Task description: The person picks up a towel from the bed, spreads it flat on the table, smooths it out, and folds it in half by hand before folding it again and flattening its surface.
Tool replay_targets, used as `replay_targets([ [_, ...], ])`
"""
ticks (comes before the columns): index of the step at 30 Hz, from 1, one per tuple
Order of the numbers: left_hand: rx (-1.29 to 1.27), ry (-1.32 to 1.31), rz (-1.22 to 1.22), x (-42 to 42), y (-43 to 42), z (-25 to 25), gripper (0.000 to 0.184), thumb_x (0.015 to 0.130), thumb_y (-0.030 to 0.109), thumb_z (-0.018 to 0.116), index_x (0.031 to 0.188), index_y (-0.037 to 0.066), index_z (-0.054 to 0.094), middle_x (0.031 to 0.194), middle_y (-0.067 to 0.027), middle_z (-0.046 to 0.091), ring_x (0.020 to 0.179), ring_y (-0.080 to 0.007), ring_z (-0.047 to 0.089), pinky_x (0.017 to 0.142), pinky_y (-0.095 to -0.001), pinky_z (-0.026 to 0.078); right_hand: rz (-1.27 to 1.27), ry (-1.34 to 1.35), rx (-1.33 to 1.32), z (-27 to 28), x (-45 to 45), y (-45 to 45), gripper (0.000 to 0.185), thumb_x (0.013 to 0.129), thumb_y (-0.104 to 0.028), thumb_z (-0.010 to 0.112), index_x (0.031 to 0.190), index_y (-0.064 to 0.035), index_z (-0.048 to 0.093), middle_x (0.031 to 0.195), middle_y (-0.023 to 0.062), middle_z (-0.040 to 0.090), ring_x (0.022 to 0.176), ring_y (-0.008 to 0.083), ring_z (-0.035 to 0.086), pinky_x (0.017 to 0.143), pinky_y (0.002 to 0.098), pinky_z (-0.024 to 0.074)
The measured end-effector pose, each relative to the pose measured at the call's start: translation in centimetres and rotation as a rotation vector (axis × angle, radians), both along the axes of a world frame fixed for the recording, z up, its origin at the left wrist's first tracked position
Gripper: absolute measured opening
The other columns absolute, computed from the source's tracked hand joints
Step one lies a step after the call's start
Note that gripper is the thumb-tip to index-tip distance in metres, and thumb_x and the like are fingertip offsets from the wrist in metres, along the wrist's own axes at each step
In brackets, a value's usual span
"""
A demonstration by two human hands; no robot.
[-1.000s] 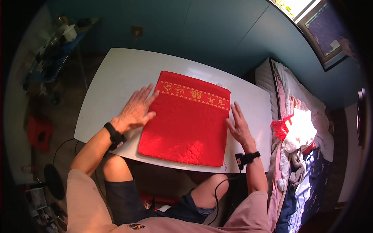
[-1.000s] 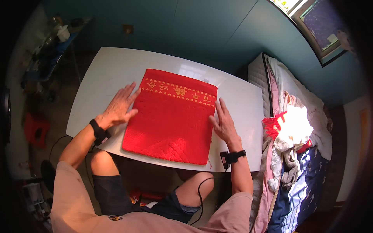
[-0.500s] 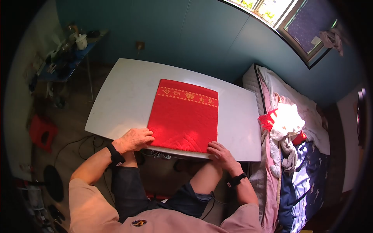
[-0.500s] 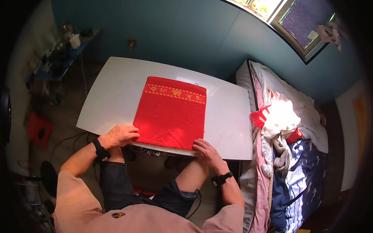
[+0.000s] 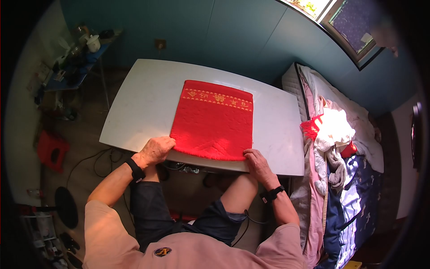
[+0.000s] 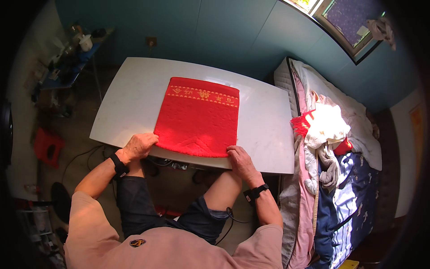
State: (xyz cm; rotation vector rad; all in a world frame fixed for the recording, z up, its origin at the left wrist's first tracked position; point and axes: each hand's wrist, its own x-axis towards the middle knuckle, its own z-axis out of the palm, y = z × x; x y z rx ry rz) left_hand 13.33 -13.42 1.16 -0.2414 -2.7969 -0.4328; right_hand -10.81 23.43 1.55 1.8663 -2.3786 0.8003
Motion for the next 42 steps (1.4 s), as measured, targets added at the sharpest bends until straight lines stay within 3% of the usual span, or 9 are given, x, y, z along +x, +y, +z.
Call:
replay_targets([
  [8,0.184,0.169,0.192,3.2,2.3,7.7,0.022,0.076,-0.004,0.061,0.096,0.004,0.061,0.086,-0.0121,0.064,0.078,-0.0339,0.065,0.069,-0.0417,0.054,-0.085,-0.172,-0.024,6.1,2.6,2.4,0.021,0.089,0.004,0.059,0.109,-0.0020,0.057,0.098,0.0185,0.065,0.091,0.0411,0.064,0.076,0.0457,0.0536],
  [11,0.221,0.318,0.150,5.0,3.7,14.6,0.030,0.076,-0.010,0.057,0.102,0.004,0.063,0.087,-0.0128,0.065,0.078,-0.0345,0.066,0.067,-0.0404,0.054,-0.172,-0.252,-0.166,12.7,4.1,4.0,0.012,0.093,0.002,0.059,0.104,0.0011,0.063,0.089,0.0170,0.068,0.080,0.0304,0.068,0.071,0.0369,0.0541],
  [15,0.368,0.421,0.095,6.2,4.9,22.9,0.031,0.088,-0.016,0.050,0.109,0.002,0.063,0.087,-0.0122,0.065,0.073,-0.0214,0.066,0.064,-0.0308,0.052,-0.191,-0.257,-0.385,20.9,5.4,5.0,0.011,0.097,-0.002,0.056,0.102,0.0009,0.065,0.084,0.0069,0.068,0.073,0.0135,0.064,0.066,0.0280,0.0501],
  [20,0.349,0.378,0.185,4.0,3.2,26.6,0.032,0.090,-0.014,0.047,0.114,0.002,0.060,0.084,-0.0100,0.065,0.070,-0.0172,0.062,0.065,-0.0290,0.050,-0.139,-0.279,-0.417,24.3,2.1,2.4,0.012,0.098,-0.005,0.055,0.103,0.0010,0.065,0.089,0.0038,0.067,0.078,0.0091,0.060,0.068,0.0236,0.0477],
  [24,0.375,0.282,0.215,-1.9,-1.4,23.1,0.025,0.094,-0.007,0.045,0.113,0.001,0.059,0.085,-0.0131,0.066,0.071,-0.0203,0.064,0.069,-0.0320,0.052,-0.154,-0.500,-0.390,20.8,-4.0,-2.4,0.014,0.099,-0.005,0.056,0.106,0.0020,0.066,0.090,0.0016,0.065,0.081,0.0085,0.059,0.075,0.0225,0.0491],
  [25,0.395,0.246,0.230,-3.8,-2.4,21.4,0.027,0.098,-0.006,0.040,0.115,0.003,0.059,0.083,-0.0026,0.059,0.072,-0.0074,0.052,0.066,-0.0238,0.046,-0.153,-0.534,-0.355,19.4,-6.0,-3.6,0.014,0.100,-0.006,0.056,0.107,0.0026,0.066,0.091,0.0006,0.065,0.083,0.0081,0.058,0.077,0.0222,0.0493],
  [31,0.275,-0.027,0.445,-18.2,-10.6,6.8,0.022,0.095,0.005,0.050,0.112,0.009,0.062,0.097,-0.0203,0.071,0.091,-0.0402,0.068,0.079,-0.0463,0.053,-0.365,-0.462,-0.087,6.4,-18.7,-12.1,0.018,0.099,-0.009,0.054,0.104,0.0010,0.068,0.085,0.0085,0.069,0.080,0.0153,0.062,0.078,0.0310,0.0521],
  [35,0.230,-0.153,0.534,-23.9,-12.3,-0.5,0.027,0.087,0.003,0.051,0.111,0.008,0.062,0.099,-0.0194,0.071,0.096,-0.0423,0.067,0.082,-0.0504,0.052,-0.467,-0.389,0.119,-2.5,-23.8,-15.2,0.024,0.097,-0.017,0.055,0.107,0.0005,0.068,0.093,0.0164,0.071,0.088,0.0249,0.066,0.084,0.0350,0.0519],
  [42,0.230,0.018,0.550,-24.5,-12.8,-2.7,0.026,0.094,0.006,0.045,0.115,0.005,0.061,0.105,-0.0186,0.071,0.096,-0.0410,0.067,0.083,-0.0494,0.052,-0.565,-0.678,0.049,-0.5,-22.8,-15.7,0.038,0.093,-0.029,0.063,0.113,0.0024,0.066,0.091,0.0129,0.070,0.085,0.0197,0.065,0.079,0.0318,0.0515],
])
